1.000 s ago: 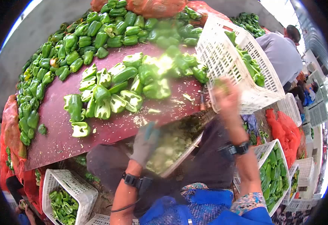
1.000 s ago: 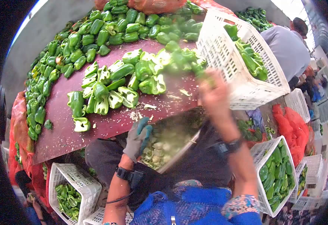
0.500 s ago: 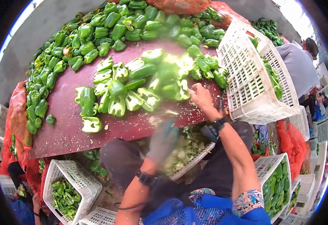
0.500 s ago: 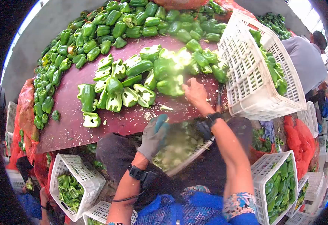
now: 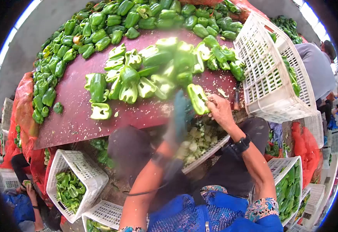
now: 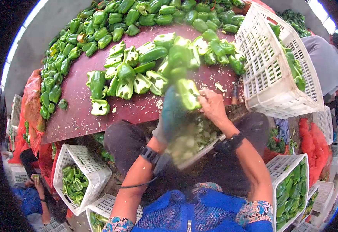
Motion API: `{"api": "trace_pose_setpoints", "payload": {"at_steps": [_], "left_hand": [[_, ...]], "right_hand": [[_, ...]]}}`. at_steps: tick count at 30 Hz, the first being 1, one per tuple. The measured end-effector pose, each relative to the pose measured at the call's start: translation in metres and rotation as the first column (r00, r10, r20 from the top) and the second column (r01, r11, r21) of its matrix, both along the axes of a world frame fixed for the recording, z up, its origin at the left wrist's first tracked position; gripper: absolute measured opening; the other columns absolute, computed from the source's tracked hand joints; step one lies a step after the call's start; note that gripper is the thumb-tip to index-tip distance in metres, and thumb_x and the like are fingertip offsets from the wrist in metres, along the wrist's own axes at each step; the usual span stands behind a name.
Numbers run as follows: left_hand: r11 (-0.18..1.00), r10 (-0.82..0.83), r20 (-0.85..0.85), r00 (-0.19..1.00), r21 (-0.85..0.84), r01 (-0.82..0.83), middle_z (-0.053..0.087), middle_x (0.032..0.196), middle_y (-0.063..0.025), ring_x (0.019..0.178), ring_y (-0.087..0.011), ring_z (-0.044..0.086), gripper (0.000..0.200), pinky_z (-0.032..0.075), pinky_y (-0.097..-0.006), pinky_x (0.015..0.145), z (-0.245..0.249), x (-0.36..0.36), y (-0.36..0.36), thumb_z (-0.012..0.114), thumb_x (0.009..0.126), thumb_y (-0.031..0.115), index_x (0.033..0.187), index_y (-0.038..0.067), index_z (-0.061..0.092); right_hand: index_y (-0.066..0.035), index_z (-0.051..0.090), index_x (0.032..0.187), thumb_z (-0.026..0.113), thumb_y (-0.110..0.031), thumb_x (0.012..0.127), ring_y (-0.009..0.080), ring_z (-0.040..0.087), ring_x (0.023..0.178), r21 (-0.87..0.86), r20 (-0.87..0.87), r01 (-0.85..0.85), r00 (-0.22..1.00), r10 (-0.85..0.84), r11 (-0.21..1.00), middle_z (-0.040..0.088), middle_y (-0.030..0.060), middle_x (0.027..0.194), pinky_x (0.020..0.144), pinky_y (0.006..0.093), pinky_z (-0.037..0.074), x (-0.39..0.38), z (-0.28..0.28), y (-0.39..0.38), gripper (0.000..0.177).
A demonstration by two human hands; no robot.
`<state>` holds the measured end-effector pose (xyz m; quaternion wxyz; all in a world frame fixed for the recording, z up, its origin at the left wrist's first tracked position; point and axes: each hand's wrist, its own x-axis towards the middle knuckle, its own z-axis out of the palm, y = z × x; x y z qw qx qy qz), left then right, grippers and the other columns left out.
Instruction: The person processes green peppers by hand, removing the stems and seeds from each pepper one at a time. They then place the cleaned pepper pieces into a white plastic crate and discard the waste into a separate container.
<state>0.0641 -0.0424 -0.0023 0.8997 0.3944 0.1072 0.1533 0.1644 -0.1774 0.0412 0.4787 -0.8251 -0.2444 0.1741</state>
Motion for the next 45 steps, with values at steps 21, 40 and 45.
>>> {"api": "trace_pose_setpoints", "payload": {"at_steps": [21, 40, 45], "left_hand": [[0.881, 0.291, 0.017, 0.957, 0.386, -0.275, 0.055, 0.125, -0.0057, 0.113, -0.0156, 0.052, 0.047, 0.042, -0.0303, 0.098, 0.005, -0.031, 0.008, 0.056, 0.100, 0.026, 0.140, 0.004, 0.045], [0.898, 0.269, 0.233, 0.935, 0.290, -0.330, 0.059, 0.114, -0.0103, 0.098, -0.0185, 0.063, 0.037, 0.055, -0.0359, 0.089, 0.041, -0.056, 0.016, 0.038, 0.105, 0.034, 0.131, 0.009, 0.045], [0.993, 0.117, 0.188, 0.975, 0.009, -0.121, 0.062, 0.115, -0.0107, 0.098, -0.0192, 0.063, 0.040, 0.055, -0.0355, 0.088, 0.027, -0.052, 0.015, 0.041, 0.104, 0.036, 0.133, 0.009, 0.045]], "right_hand": [[-0.004, 0.064, 0.087, 0.055, -0.021, 0.083, 0.0479, 0.063, 0.070, -0.175, 0.418, -0.256, 0.855, 0.307, 0.951, 0.063, 0.0250, 0.072, 0.067, 0.0551, 0.052, -0.059, -0.018, 0.057, 0.019], [0.000, 0.062, 0.087, 0.060, -0.010, 0.088, 0.0188, 0.061, 0.056, -0.263, 0.693, -0.147, 0.659, 0.293, 0.954, 0.060, 0.0128, 0.066, 0.055, 0.0328, 0.047, -0.056, -0.006, -0.022, 0.010], [-0.002, 0.063, 0.088, 0.066, -0.013, 0.086, 0.0238, 0.062, 0.057, 0.016, 0.451, -0.144, 0.884, 0.122, 0.989, 0.063, 0.0137, 0.068, 0.054, 0.0343, 0.047, -0.087, 0.025, 0.012, 0.011]]}}
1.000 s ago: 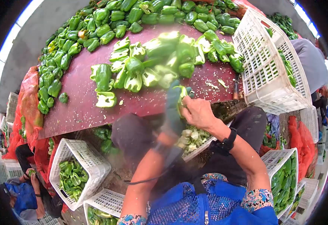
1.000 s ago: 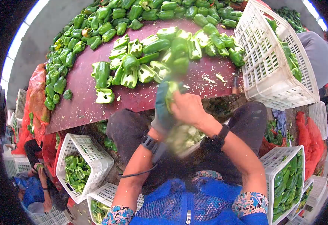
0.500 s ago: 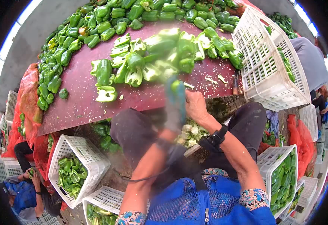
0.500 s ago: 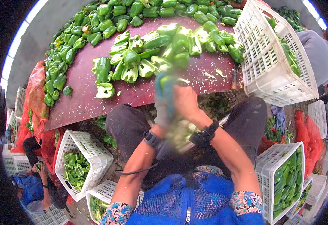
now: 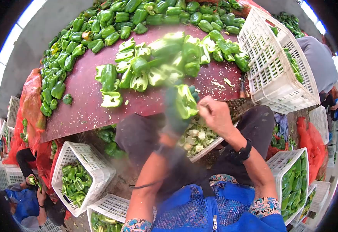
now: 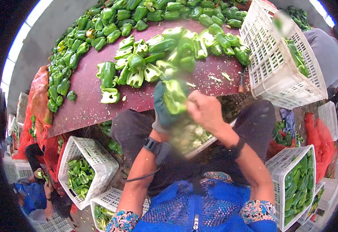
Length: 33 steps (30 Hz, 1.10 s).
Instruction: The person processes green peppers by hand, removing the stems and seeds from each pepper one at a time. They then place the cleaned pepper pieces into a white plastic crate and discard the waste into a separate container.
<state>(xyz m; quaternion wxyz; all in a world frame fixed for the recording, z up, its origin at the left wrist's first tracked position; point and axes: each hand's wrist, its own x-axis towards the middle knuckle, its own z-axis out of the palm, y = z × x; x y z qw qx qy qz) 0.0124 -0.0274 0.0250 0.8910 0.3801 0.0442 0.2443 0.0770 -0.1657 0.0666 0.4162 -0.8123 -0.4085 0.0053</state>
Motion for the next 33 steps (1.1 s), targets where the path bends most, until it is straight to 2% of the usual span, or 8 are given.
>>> {"api": "trace_pose_setpoints", "payload": {"at_steps": [4, 6, 11, 14, 15, 25, 30, 33], "left_hand": [[0.983, 0.088, -0.034, 0.996, 0.167, -0.081, 0.062, 0.114, -0.0095, 0.097, -0.0197, 0.063, 0.041, 0.055, -0.0353, 0.085, -0.003, 0.000, -0.012, 0.041, 0.104, 0.039, 0.131, 0.008, 0.047], [0.996, -0.029, -0.018, 0.999, -0.083, 0.028, 0.063, 0.111, -0.0097, 0.096, -0.0195, 0.064, 0.038, 0.055, -0.0349, 0.084, -0.013, 0.007, -0.006, 0.041, 0.104, 0.038, 0.127, 0.008, 0.048], [0.974, 0.012, 0.003, 1.000, -0.225, -0.012, 0.063, 0.109, -0.0120, 0.092, -0.0210, 0.065, 0.041, 0.055, -0.0351, 0.081, 0.000, 0.006, 0.001, 0.041, 0.103, 0.042, 0.126, 0.009, 0.046], [0.996, 0.057, -0.085, 0.995, -0.058, -0.062, 0.063, 0.108, -0.0132, 0.089, -0.0224, 0.065, 0.042, 0.056, -0.0352, 0.080, 0.012, 0.005, 0.000, 0.041, 0.103, 0.044, 0.126, 0.009, 0.046], [0.997, 0.057, -0.095, 0.994, -0.045, -0.062, 0.063, 0.108, -0.0135, 0.089, -0.0227, 0.065, 0.042, 0.056, -0.0351, 0.080, 0.014, 0.004, -0.001, 0.041, 0.103, 0.044, 0.126, 0.009, 0.046], [0.985, -0.165, -0.173, 0.971, -0.074, 0.154, 0.061, 0.115, -0.0042, 0.101, -0.0147, 0.061, 0.035, 0.053, -0.0286, 0.085, -0.006, 0.001, -0.011, 0.045, 0.103, 0.032, 0.127, 0.007, 0.052], [0.552, 0.298, -0.057, 0.953, 0.825, -0.124, 0.062, 0.103, -0.0021, 0.094, -0.0138, 0.061, 0.026, 0.051, -0.0301, 0.083, -0.036, 0.006, -0.010, 0.046, 0.101, 0.027, 0.116, 0.008, 0.057], [0.899, 0.034, -0.317, 0.948, 0.423, 0.109, 0.064, 0.097, -0.0024, 0.090, -0.0162, 0.063, 0.030, 0.051, -0.0335, 0.083, -0.010, -0.005, -0.011, 0.043, 0.103, 0.032, 0.112, 0.009, 0.059]], "right_hand": [[-0.005, 0.062, 0.088, 0.063, -0.014, 0.086, 0.0358, 0.064, 0.065, -0.124, 0.180, -0.053, 0.981, 0.075, 0.991, 0.064, 0.0168, 0.074, 0.057, 0.0419, 0.049, -0.011, -0.007, 0.016, 0.009], [-0.005, 0.062, 0.089, 0.061, -0.012, 0.086, 0.0361, 0.063, 0.063, -0.126, 0.197, -0.052, 0.977, 0.076, 0.991, 0.062, 0.0175, 0.072, 0.055, 0.0415, 0.048, -0.009, -0.018, 0.020, 0.008], [-0.001, 0.064, 0.085, 0.056, -0.013, 0.089, 0.0102, 0.052, 0.054, 0.153, -0.529, 0.057, 0.848, 0.033, 0.987, 0.059, 0.0113, 0.063, 0.053, 0.0305, 0.045, -0.006, -0.012, 0.001, 0.015], [-0.003, 0.063, 0.086, 0.058, -0.011, 0.087, 0.0152, 0.058, 0.059, -0.079, -0.442, -0.119, 0.894, 0.072, 0.990, 0.062, 0.0128, 0.068, 0.055, 0.0335, 0.047, 0.000, -0.006, -0.022, 0.010], [-0.004, 0.060, 0.086, 0.061, -0.011, 0.085, 0.0238, 0.063, 0.066, -0.154, -0.098, -0.160, 0.984, 0.146, 0.975, 0.062, 0.0124, 0.073, 0.059, 0.0373, 0.048, 0.004, -0.012, -0.024, 0.007], [-0.008, 0.049, 0.105, 0.068, -0.031, 0.083, 0.0323, 0.064, 0.064, -0.419, 0.394, 0.150, 0.919, 0.030, 0.896, 0.061, 0.0121, 0.082, 0.053, 0.0434, 0.049, 0.008, -0.003, 0.013, 0.037], [-0.007, 0.049, 0.097, 0.064, -0.026, 0.084, 0.0318, 0.062, 0.054, -0.479, 0.460, 0.052, 0.865, 0.201, 0.876, 0.058, 0.0102, 0.071, 0.047, 0.0440, 0.048, 0.023, -0.027, 0.020, 0.027], [-0.005, 0.049, 0.095, 0.062, -0.021, 0.085, 0.0303, 0.065, 0.057, -0.600, 0.379, -0.093, 0.842, 0.384, 0.795, 0.060, 0.0121, 0.064, 0.049, 0.0427, 0.049, 0.038, -0.021, 0.022, 0.024]]}}
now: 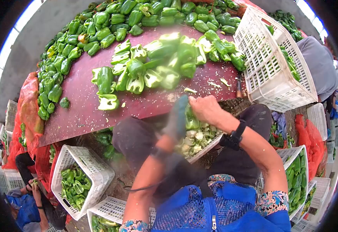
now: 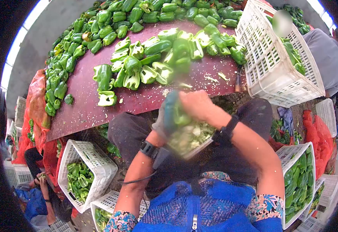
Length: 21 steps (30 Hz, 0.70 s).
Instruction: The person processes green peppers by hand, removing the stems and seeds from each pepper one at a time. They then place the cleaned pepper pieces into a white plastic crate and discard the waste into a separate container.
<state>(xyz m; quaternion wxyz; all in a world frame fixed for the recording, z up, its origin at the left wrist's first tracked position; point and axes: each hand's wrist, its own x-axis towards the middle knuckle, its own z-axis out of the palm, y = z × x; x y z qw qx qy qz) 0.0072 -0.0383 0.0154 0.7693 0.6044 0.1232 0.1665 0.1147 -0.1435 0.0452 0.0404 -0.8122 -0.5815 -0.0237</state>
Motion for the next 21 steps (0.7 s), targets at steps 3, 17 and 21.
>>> {"api": "trace_pose_setpoints", "payload": {"at_steps": [3, 17, 21], "left_hand": [[0.816, -0.175, -0.045, 0.984, -0.566, 0.119, 0.066, 0.100, -0.0051, 0.088, -0.0203, 0.064, 0.033, 0.053, -0.0365, 0.081, 0.014, -0.007, 0.007, 0.045, 0.102, 0.036, 0.114, 0.009, 0.059], [0.874, -0.052, 0.258, 0.965, 0.478, -0.081, 0.061, 0.119, -0.0101, 0.108, -0.0207, 0.059, 0.049, 0.051, -0.0339, 0.091, -0.003, -0.004, 0.002, 0.069, 0.084, 0.019, 0.127, 0.002, 0.052], [0.960, -0.060, 0.190, 0.980, 0.280, 0.005, 0.060, 0.124, -0.0096, 0.107, -0.0214, 0.061, 0.047, 0.051, -0.0365, 0.094, -0.009, 0.012, -0.012, 0.051, 0.099, 0.037, 0.131, 0.003, 0.050]], "right_hand": [[-0.002, 0.050, 0.098, 0.058, -0.013, 0.086, 0.0324, 0.064, 0.057, 0.132, -0.285, -0.015, 0.957, 0.052, 0.991, 0.060, 0.0128, 0.059, 0.052, 0.0412, 0.049, 0.020, -0.001, -0.010, 0.017], [0.001, 0.059, 0.094, 0.056, -0.026, 0.093, 0.0244, 0.067, 0.064, 0.077, -0.730, 0.459, 0.631, -0.264, 0.885, 0.063, 0.0183, 0.073, 0.058, 0.0398, 0.050, -0.024, 0.007, -0.041, 0.027], [0.004, 0.054, 0.087, 0.058, -0.021, 0.087, 0.0386, 0.059, 0.059, 0.375, -0.697, 0.468, 0.711, -0.089, 0.800, 0.059, 0.0262, 0.070, 0.060, 0.0485, 0.047, -0.019, -0.023, -0.049, 0.025]]}}
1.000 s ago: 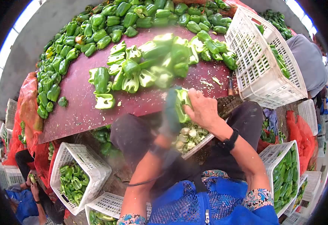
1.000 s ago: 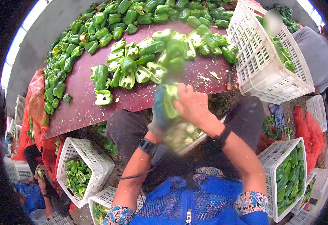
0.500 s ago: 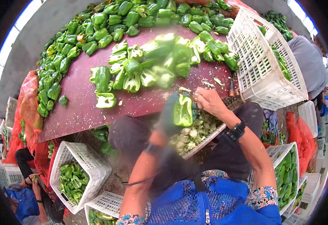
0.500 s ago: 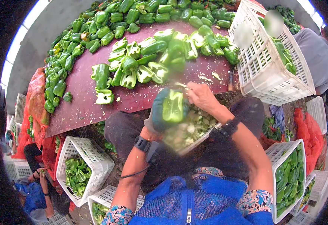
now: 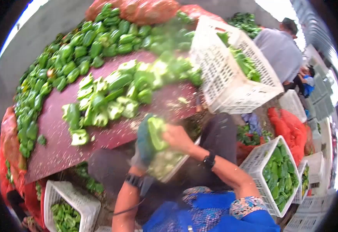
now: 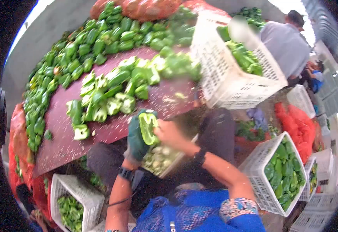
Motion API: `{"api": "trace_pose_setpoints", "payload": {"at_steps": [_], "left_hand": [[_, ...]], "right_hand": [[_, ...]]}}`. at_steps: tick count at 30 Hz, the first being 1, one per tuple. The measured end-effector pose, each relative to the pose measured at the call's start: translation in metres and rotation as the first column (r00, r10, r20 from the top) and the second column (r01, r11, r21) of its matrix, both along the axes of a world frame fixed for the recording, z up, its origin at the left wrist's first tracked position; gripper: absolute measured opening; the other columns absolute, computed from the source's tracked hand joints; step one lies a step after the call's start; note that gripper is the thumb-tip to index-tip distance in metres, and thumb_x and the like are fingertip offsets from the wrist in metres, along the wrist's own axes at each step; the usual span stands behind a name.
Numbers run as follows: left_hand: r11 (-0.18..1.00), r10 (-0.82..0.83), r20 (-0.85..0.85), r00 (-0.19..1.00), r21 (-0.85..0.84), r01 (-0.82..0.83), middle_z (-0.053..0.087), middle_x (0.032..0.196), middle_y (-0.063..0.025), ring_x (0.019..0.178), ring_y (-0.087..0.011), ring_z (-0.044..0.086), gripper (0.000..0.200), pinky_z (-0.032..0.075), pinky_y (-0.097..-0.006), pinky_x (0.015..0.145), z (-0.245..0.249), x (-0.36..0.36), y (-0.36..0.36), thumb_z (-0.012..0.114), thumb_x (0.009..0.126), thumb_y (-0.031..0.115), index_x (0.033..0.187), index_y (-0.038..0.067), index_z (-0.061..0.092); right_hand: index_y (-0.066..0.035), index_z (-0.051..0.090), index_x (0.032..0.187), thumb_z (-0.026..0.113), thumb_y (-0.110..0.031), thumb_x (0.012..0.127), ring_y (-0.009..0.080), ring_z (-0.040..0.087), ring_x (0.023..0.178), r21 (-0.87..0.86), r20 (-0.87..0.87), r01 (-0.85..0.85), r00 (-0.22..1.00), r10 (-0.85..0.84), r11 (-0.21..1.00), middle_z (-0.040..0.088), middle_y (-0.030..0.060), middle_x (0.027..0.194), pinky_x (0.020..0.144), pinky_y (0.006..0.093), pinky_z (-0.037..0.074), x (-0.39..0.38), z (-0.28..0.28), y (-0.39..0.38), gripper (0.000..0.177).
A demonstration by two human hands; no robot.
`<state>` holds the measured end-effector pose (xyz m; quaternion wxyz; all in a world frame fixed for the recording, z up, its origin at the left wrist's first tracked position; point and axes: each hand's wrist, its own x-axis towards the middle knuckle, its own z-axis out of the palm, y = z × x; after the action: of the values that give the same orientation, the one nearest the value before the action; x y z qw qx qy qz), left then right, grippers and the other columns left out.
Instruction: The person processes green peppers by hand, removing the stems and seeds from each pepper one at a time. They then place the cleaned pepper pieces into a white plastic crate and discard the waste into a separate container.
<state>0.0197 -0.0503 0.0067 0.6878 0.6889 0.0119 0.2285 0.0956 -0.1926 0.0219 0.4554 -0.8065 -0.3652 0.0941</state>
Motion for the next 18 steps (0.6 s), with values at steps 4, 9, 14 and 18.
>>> {"api": "trace_pose_setpoints", "payload": {"at_steps": [4, 9, 14, 18], "left_hand": [[0.834, -0.066, -0.043, 0.997, -0.551, 0.032, 0.061, 0.121, -0.0128, 0.102, -0.0223, 0.063, 0.048, 0.052, -0.0373, 0.091, 0.028, -0.005, -0.009, 0.047, 0.101, 0.040, 0.133, 0.004, 0.048], [0.589, -0.222, -0.146, 0.964, -0.808, 0.013, 0.062, 0.119, -0.0154, 0.099, -0.0239, 0.063, 0.050, 0.053, -0.0365, 0.088, 0.031, -0.002, 0.007, 0.045, 0.102, 0.043, 0.134, 0.005, 0.048], [0.618, -0.187, -0.134, 0.973, -0.786, 0.010, 0.061, 0.118, -0.0137, 0.100, -0.0204, 0.062, 0.050, 0.052, -0.0328, 0.088, 0.027, -0.008, 0.014, 0.044, 0.102, 0.041, 0.135, 0.004, 0.047], [0.669, -0.063, -0.145, 0.987, -0.740, -0.066, 0.060, 0.120, -0.0137, 0.102, -0.0213, 0.061, 0.050, 0.051, -0.0357, 0.091, 0.026, -0.009, 0.021, 0.047, 0.101, 0.037, 0.138, 0.003, 0.045]], "right_hand": [[0.001, 0.052, 0.095, 0.058, -0.015, 0.086, 0.0327, 0.057, 0.052, -0.063, -0.028, 0.151, 0.988, -0.153, 0.986, 0.060, 0.0204, 0.066, 0.051, 0.0428, 0.047, 0.015, 0.053, -0.028, 0.019], [0.007, 0.050, 0.130, 0.053, -0.010, 0.086, 0.0339, 0.062, 0.066, -0.069, 0.537, 0.387, 0.791, -0.293, 0.920, 0.062, 0.0287, 0.090, 0.060, 0.0440, 0.048, 0.067, 0.127, -0.100, 0.047], [0.000, 0.050, 0.131, 0.049, -0.014, 0.095, 0.0465, 0.062, 0.090, -0.184, 0.758, 0.870, 0.422, -0.498, 0.458, 0.063, 0.0274, 0.111, 0.069, 0.0534, 0.049, 0.176, 0.217, -0.143, 0.038], [-0.001, 0.055, 0.122, 0.053, -0.014, 0.092, 0.0388, 0.065, 0.091, 0.167, 0.888, 0.564, 0.271, -0.372, 0.809, 0.064, 0.0230, 0.114, 0.080, 0.0462, 0.051, 0.177, 0.202, -0.093, 0.033]]}}
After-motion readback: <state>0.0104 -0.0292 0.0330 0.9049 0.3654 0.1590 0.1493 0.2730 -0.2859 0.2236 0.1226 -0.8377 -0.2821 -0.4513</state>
